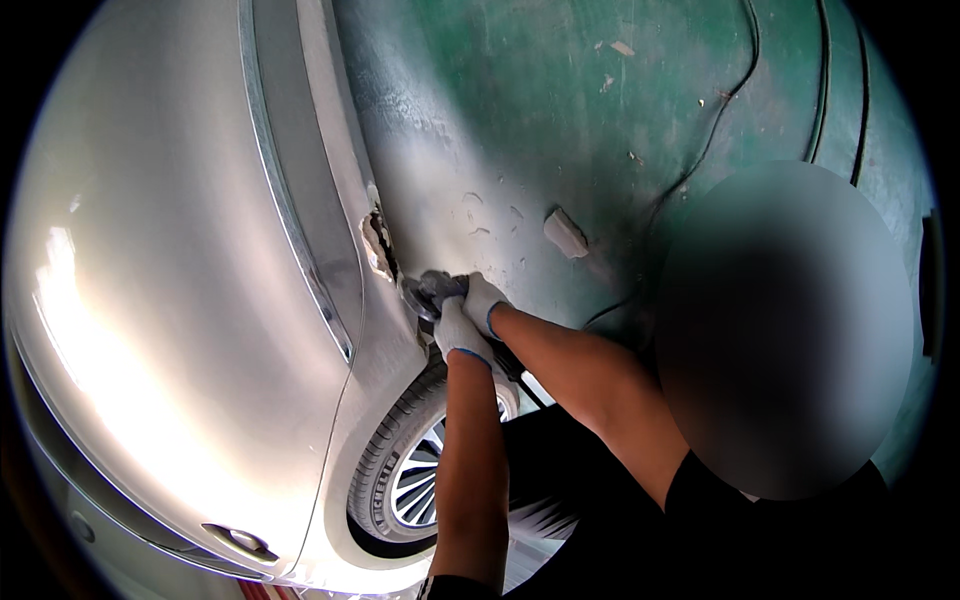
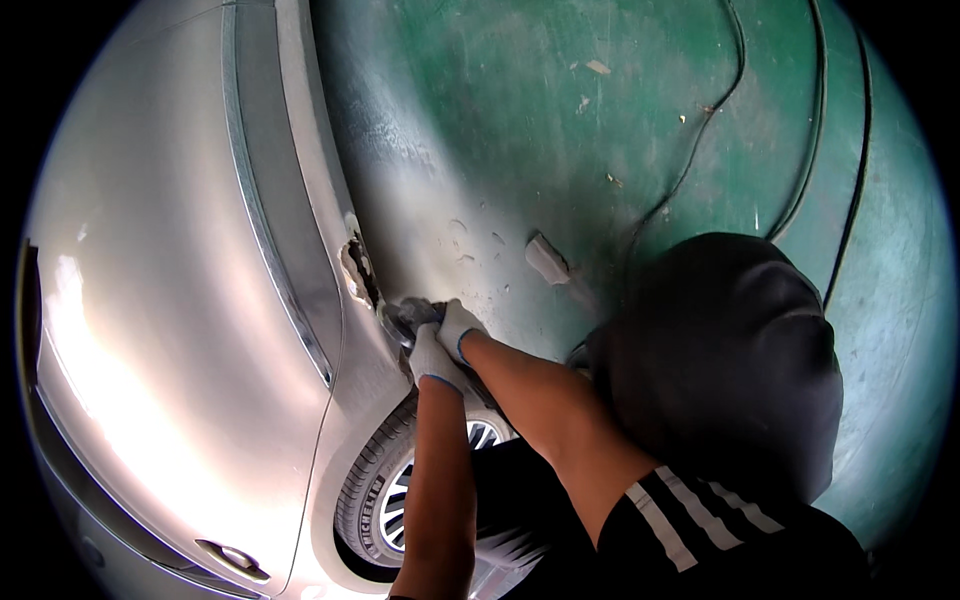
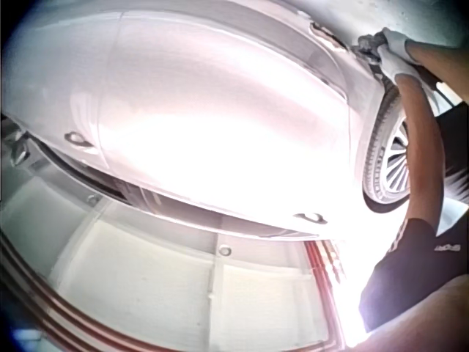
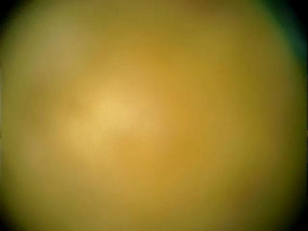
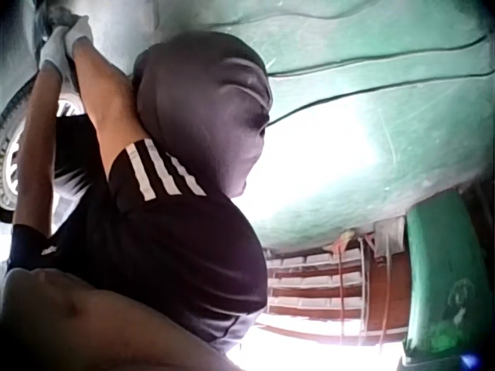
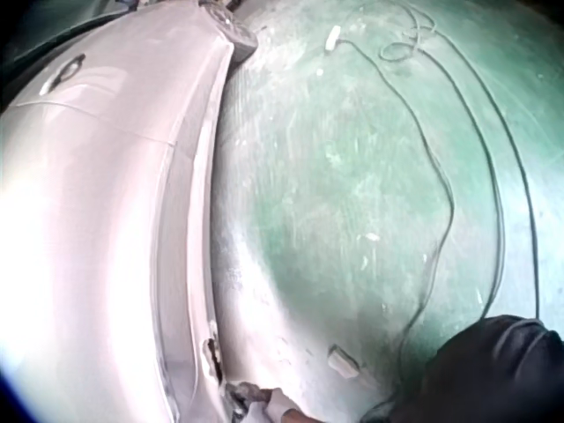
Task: The person uses an angle grinder to remove material from a damaged area on the rear quarter panel of a silver car. The operator is kneeling and grinding the surface near the wheel arch, generating sparks and dust as they work on the repair site.
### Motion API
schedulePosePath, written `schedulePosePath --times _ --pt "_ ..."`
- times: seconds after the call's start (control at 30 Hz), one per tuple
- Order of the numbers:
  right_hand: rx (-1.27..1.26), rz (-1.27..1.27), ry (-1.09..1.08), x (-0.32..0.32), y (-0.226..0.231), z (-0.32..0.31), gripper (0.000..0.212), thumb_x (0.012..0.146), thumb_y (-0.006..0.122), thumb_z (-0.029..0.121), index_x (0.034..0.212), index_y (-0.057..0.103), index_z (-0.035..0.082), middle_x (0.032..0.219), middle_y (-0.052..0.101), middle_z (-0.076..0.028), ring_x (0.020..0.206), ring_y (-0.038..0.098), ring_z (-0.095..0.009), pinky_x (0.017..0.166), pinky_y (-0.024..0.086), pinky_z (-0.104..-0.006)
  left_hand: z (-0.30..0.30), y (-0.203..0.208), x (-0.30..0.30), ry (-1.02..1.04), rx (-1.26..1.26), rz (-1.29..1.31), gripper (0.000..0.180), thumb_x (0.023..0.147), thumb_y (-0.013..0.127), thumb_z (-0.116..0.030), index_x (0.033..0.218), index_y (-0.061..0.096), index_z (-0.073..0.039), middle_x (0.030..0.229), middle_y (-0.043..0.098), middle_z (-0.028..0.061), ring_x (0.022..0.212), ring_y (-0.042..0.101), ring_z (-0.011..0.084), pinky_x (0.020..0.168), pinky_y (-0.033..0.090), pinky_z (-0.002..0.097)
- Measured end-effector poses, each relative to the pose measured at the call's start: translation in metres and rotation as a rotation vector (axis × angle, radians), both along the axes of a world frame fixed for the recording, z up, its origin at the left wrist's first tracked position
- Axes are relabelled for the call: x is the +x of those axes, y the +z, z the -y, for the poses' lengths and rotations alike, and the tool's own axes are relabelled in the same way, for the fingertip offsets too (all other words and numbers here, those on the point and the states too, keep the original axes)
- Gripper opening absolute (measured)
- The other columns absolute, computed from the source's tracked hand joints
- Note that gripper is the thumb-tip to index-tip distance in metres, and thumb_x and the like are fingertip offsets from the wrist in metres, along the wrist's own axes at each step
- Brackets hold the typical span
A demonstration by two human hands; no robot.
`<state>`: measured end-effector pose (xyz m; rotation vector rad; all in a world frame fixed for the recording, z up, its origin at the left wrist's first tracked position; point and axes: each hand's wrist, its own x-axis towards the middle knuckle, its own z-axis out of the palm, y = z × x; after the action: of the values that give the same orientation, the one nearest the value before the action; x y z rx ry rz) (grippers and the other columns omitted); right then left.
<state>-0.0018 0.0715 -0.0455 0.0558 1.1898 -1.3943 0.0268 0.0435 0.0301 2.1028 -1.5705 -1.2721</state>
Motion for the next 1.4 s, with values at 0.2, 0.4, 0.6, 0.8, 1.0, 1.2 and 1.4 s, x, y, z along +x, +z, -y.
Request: schedulePosePath --times 0.2,0.4,0.6,0.8,1.0,1.2,1.4 --pt "0.001 0.023 0.070 0.003 0.009 -0.008 0.061 0.089 0.071 0.027 0.137 0.049 -0.005 0.128 0.067 -0.034 0.125 0.066 -0.045 0.105 0.052 -0.0496 -0.001 0.000 0.008 0.046 -0.036 0.010 0.041 0.089 0.062 -0.018 0.118 0.069 0.009 0.108 0.073 0.0193 0.096 0.073 0.0317 0.086 0.059 0.0436" --pt "-0.013 0.015 -0.018 0.008 0.012 -0.002 0.057 0.091 0.069 0.026 0.136 0.049 -0.004 0.125 0.068 -0.034 0.122 0.067 -0.047 0.104 0.052 -0.0515 0.001 0.008 0.009 -0.030 -0.050 0.029 0.039 0.090 0.065 -0.024 0.113 0.072 0.007 0.107 0.073 0.0163 0.095 0.070 0.0285 0.085 0.057 0.0409" --pt "-0.005 -0.023 0.015 0.017 0.009 -0.008 0.058 0.090 0.070 0.025 0.136 0.049 -0.003 0.124 0.069 -0.033 0.121 0.067 -0.046 0.103 0.053 -0.0511 0.013 -0.012 0.033 0.087 -0.014 -0.009 0.037 0.091 0.062 -0.023 0.110 0.072 0.007 0.106 0.073 0.0166 0.095 0.071 0.0286 0.085 0.057 0.0400" --pt "0.010 0.016 0.015 0.000 0.025 -0.020 0.062 0.088 0.073 0.028 0.135 0.049 -0.003 0.122 0.070 -0.033 0.120 0.068 -0.046 0.102 0.054 -0.0505 0.003 0.002 0.021 0.023 -0.003 -0.039 0.042 0.086 0.060 -0.015 0.119 0.065 0.010 0.110 0.071 0.0198 0.097 0.072 0.0325 0.086 0.059 0.0438" --pt "0.004 0.014 0.020 0.006 0.023 -0.014 0.063 0.088 0.073 0.028 0.136 0.047 -0.004 0.122 0.070 -0.033 0.119 0.069 -0.046 0.102 0.054 -0.0506 0.001 0.005 0.018 0.023 0.016 -0.078 0.029 0.090 0.061 -0.019 0.106 0.071 0.004 0.101 0.072 0.0154 0.091 0.070 0.0289 0.084 0.057 0.0397" --pt "0.074 0.069 0.044 0.020 0.012 -0.011 0.068 0.085 0.078 0.031 0.135 0.048 -0.003 0.121 0.070 -0.032 0.117 0.069 -0.045 0.099 0.056 -0.0492 0.021 -0.009 0.044 0.021 0.104 -0.043 0.033 0.087 0.065 -0.017 0.111 0.071 0.005 0.104 0.072 0.0154 0.094 0.071 0.0292 0.085 0.058 0.0409" --pt "0.134 0.113 0.048 0.035 0.007 -0.019 0.055 0.093 0.068 0.028 0.136 0.051 -0.002 0.128 0.069 -0.031 0.121 0.069 -0.043 0.103 0.055 -0.0489 0.022 -0.007 0.050 0.013 0.272 0.003 0.023 0.091 0.071 -0.018 0.107 0.073 -0.002 0.100 0.073 0.0118 0.096 0.070 0.0277 0.087 0.058 0.0395"
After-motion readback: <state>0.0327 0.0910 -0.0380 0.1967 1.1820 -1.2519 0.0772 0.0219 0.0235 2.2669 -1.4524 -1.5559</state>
